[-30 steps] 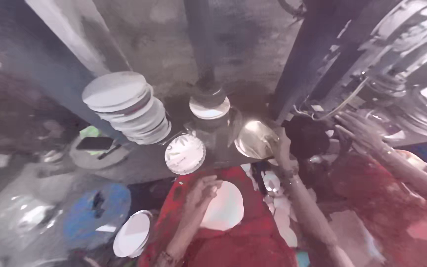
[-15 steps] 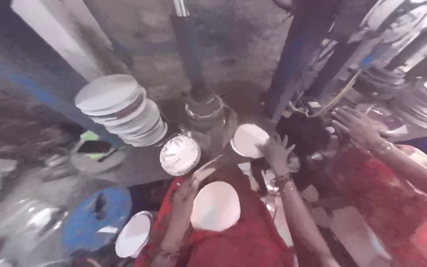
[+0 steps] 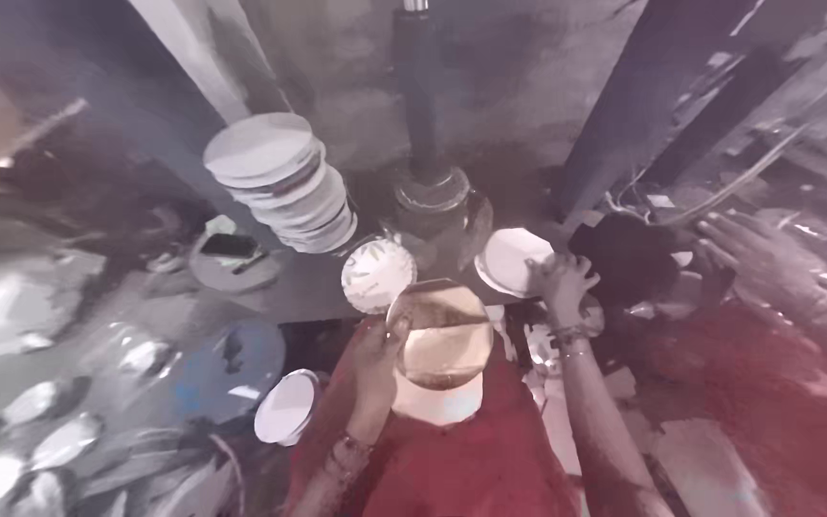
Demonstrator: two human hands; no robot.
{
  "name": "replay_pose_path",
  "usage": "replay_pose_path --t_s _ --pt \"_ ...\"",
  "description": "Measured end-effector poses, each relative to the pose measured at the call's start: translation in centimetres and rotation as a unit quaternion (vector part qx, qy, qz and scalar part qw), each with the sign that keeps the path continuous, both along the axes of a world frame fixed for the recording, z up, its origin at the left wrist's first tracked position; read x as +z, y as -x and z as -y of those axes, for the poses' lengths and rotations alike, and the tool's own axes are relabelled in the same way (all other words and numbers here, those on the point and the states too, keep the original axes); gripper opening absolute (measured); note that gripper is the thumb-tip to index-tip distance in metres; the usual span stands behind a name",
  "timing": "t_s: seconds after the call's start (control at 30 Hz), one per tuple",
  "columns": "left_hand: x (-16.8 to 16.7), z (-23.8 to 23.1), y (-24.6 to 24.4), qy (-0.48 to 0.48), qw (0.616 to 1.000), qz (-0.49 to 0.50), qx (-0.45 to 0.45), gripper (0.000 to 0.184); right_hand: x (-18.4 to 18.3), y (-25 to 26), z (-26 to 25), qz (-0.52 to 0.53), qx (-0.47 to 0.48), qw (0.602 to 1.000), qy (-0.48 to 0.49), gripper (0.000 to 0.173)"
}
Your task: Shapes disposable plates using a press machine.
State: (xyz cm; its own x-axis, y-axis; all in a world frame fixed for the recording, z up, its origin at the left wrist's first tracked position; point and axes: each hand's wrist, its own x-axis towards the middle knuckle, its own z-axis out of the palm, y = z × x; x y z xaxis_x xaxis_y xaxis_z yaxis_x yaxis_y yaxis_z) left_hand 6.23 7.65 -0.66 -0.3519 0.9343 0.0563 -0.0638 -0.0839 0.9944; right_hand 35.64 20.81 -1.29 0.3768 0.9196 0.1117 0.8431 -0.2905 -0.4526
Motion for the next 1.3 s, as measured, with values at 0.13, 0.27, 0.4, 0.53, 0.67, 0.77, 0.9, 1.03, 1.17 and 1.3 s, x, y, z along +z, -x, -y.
replay_pose_path --t_s 0.13,0.27,0.4,0.53,0.67,0.77,0.9,1.03,1.17,1.3 --pt "-0.3 -0.1 -0.4 0.015 0.999 0.043 -0.006 0.015 1.1 1.1 -0.4 -0.032 0.000 0.999 -0.038 0.068" --pt "0.0 0.0 0.0 0.016 0.996 0.092 -0.009 0.030 0.5 1.7 -0.6 -0.030 -0.004 0.998 -0.059 0.065" --pt "0.3 0.1 0.2 -0.023 0.990 0.137 0.004 0.029 -0.1 1.3 -0.5 -0.002 0.007 1.000 -0.023 0.063" --pt "0.8 0.2 -0.2 -0.025 0.985 0.171 0.010 0.025 -0.7 1.3 -0.9 0.037 0.013 0.998 -0.058 0.063" --pt "1.2 0.3 -0.3 -0.025 0.982 0.185 0.024 0.027 -0.5 1.5 -0.9 0.006 0.009 0.998 -0.065 0.063" --pt "0.9 0.4 0.0 -0.045 0.980 0.194 0.010 0.027 -0.4 1.6 -0.7 -0.061 0.011 0.992 -0.109 0.060" --pt "1.1 0.7 0.1 -0.041 0.983 0.181 -0.001 0.029 -0.2 0.1 -0.9 -0.229 0.026 0.953 -0.199 0.052" --pt "1.2 0.9 0.1 -0.038 0.981 0.188 0.019 0.029 -0.2 -0.8 -1.5 -0.190 0.011 0.963 -0.193 0.041" --pt "1.0 0.8 0.1 -0.029 0.980 0.196 0.019 0.028 -1.3 -0.7 -2.3 -0.054 0.011 0.987 -0.150 0.044" --pt "1.2 0.8 0.1 -0.049 0.973 0.227 0.016 0.023 -0.4 -1.3 -1.0 -0.196 0.044 0.942 -0.267 0.038"
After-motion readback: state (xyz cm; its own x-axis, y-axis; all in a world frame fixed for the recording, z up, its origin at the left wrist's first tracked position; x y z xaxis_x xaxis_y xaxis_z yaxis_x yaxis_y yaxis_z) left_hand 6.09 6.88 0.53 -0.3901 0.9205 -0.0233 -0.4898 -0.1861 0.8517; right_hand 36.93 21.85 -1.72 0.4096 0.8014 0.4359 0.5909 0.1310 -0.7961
